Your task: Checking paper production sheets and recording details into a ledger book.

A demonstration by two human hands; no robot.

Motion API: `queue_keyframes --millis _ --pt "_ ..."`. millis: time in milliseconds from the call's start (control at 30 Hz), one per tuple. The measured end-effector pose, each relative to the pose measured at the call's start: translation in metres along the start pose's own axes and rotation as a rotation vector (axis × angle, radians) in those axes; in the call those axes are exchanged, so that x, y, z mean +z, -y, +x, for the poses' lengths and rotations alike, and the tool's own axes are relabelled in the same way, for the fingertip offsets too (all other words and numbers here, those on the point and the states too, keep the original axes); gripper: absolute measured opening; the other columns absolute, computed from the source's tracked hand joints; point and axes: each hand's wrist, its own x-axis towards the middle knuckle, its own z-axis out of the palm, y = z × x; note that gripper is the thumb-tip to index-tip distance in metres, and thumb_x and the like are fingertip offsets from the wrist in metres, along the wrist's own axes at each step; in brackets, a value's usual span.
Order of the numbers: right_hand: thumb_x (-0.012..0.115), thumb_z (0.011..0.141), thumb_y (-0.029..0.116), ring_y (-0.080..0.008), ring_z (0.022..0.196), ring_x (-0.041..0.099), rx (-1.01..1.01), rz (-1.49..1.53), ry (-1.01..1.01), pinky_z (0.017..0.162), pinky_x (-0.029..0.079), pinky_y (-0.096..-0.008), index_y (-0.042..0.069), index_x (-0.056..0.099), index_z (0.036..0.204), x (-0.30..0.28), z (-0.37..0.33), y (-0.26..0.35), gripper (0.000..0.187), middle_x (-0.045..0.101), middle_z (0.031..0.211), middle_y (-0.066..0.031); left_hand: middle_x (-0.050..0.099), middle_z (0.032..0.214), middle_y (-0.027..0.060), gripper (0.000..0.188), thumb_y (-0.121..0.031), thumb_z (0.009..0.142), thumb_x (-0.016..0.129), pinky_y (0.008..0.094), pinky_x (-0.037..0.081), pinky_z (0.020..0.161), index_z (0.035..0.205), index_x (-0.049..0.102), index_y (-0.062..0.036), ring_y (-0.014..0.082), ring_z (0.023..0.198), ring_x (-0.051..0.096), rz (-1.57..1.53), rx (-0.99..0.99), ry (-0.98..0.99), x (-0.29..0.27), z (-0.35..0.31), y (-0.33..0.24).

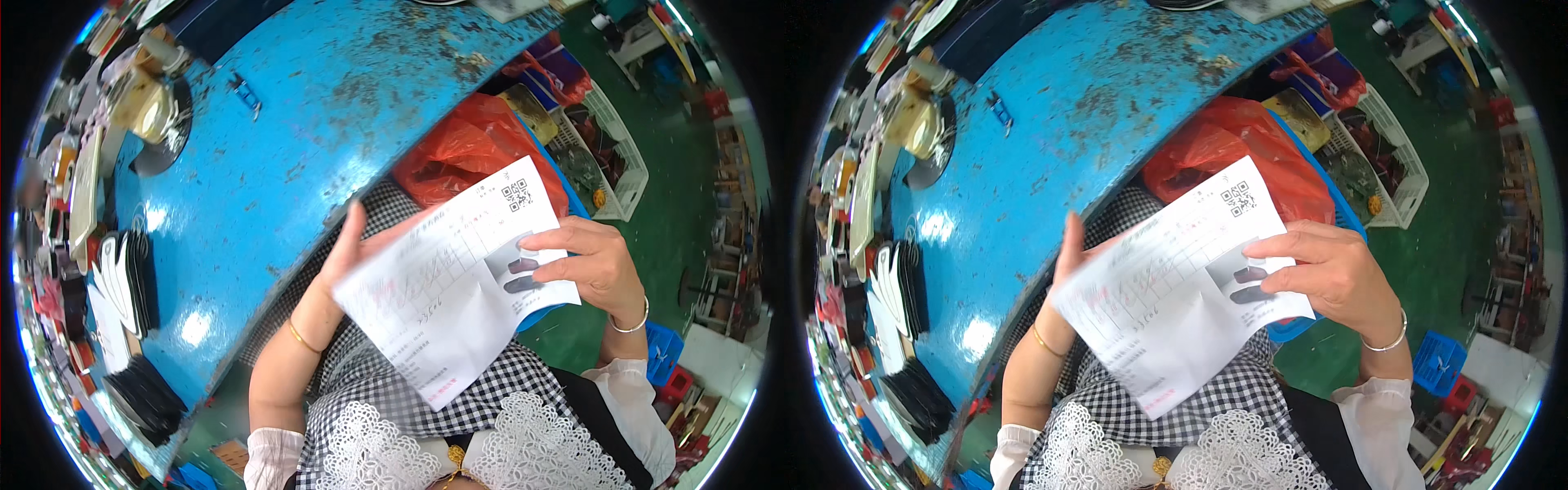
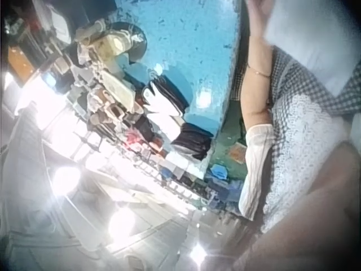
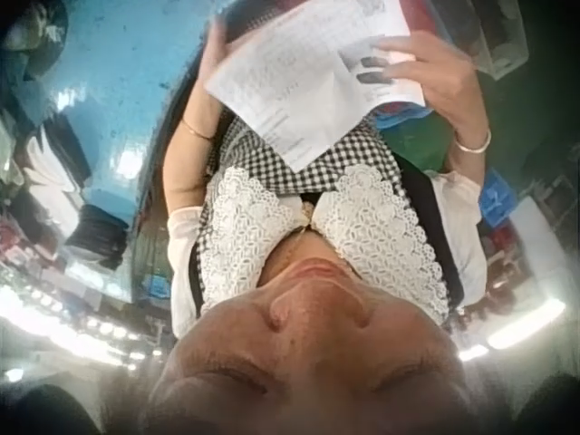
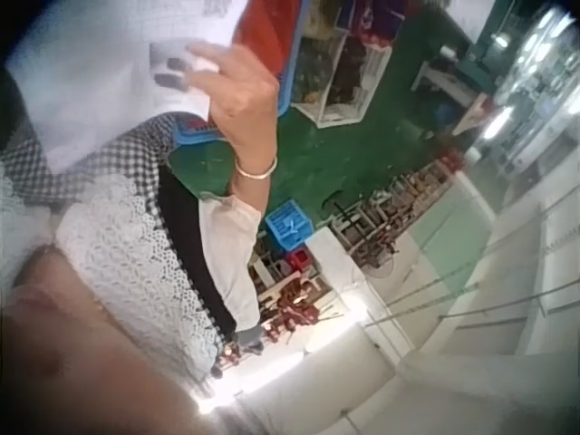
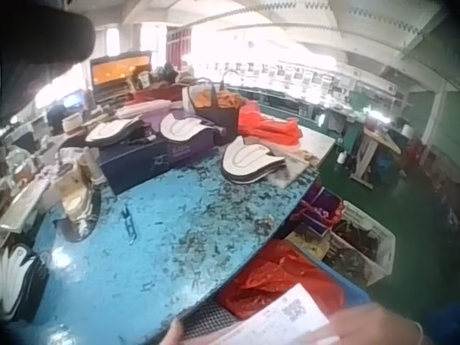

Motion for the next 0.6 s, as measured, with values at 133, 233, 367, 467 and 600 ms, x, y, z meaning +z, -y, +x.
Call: queue_keyframes --millis 133,233,367,467,600 --pt "0.068 0.063 0.002 -0.0251 0.08 0.067 -0.117 -0.026 -0.117 0.064 0.052 -0.0304 0.004 0.069 0.071 0.01 0.022 0.016 0.009 0.071 0.097 -0.0098 0.021 0.155 0.0172 0.106 -0.083 0.081 0.023 0.0499 0.024 0.113 0.15 0.016 -0.0031 0.0346 0.142 0.022 0.261 0.139 0.213 -0.032 -0.07 -0.008" --pt "0.072 0.063 0.008 -0.0254 0.081 0.067 -0.16 -0.059 -0.135 0.068 0.053 -0.0303 0.003 0.07 0.073 0.016 0.037 0.023 0.011 0.07 0.099 -0.0117 0.028 0.152 0.0168 0.1 -0.081 0.082 0.028 0.0547 0.026 0.111 0.15 0.023 -0.0079 0.0354 0.139 0.029 0.27 0.309 0.211 -0.022 -0.097 -0.001" --pt "0.074 0.061 0.009 -0.0251 0.085 0.067 -0.249 -0.059 -0.143 0.071 0.053 -0.0304 0.004 0.071 0.075 0.032 0.064 0.042 0.015 0.069 0.103 -0.012 0.032 0.151 0.0157 0.093 -0.076 0.084 0.04 0.0548 0.03 0.109 0.149 0.027 -0.0099 0.0342 0.137 0.034 0.353 0.382 0.231 -0.013 -0.139 0.007" --pt "0.076 0.06 0.01 -0.025 0.087 0.066 -0.323 -0.021 -0.093 0.071 0.053 -0.0304 0.005 0.072 0.076 0.044 0.085 0.053 0.017 0.069 0.103 -0.0117 0.031 0.151 0.015 0.096 -0.077 0.082 0.041 0.0518 0.031 0.109 0.149 0.026 -0.01 0.0333 0.138 0.032 0.418 0.51 0.254 -0.019 -0.162 0.016" --pt "0.077 0.061 0.011 -0.0255 0.088 0.066 -0.36 0.022 -0.023 0.072 0.053 -0.0304 0.007 0.073 0.077 0.061 0.111 0.075 0.018 0.069 0.104 -0.012 0.027 0.153 0.0156 0.108 -0.081 0.076 0.045 0.0496 0.029 0.11 0.151 0.018 -0.0076 0.0325 0.139 0.028 0.725 0.585 -0.161 -0.008 -0.201 0.027"
